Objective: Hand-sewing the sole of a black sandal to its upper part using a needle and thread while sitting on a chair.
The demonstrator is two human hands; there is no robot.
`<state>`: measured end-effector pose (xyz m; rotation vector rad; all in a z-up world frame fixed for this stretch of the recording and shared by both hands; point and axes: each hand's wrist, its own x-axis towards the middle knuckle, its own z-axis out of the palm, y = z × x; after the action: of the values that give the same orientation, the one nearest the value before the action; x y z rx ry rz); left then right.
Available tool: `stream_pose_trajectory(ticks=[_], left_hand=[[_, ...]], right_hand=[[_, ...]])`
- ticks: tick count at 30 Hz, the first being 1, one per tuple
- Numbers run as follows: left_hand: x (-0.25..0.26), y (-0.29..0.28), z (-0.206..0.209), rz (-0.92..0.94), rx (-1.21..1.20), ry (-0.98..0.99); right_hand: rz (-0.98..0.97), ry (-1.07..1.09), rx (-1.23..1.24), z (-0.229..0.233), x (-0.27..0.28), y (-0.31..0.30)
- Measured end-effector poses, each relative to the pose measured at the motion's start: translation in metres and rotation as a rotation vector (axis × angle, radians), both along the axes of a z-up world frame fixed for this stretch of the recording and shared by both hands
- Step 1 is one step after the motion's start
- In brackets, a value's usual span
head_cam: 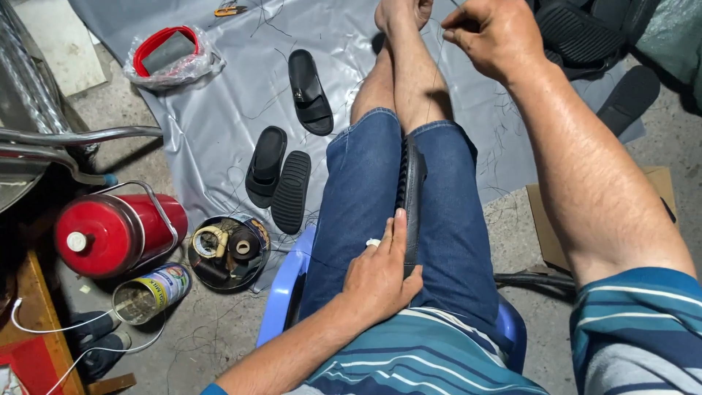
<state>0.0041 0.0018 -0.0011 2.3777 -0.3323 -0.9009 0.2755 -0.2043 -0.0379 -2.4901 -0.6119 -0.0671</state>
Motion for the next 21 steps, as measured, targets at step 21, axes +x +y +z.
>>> stream_pose_trajectory(ticks=[21], left_hand=[[-0.013,0.036,-0.014,0.321,-0.524,-0.086]], right_hand=[[0.189,0.380,-0.009,0.043,-0.247,0.018]])
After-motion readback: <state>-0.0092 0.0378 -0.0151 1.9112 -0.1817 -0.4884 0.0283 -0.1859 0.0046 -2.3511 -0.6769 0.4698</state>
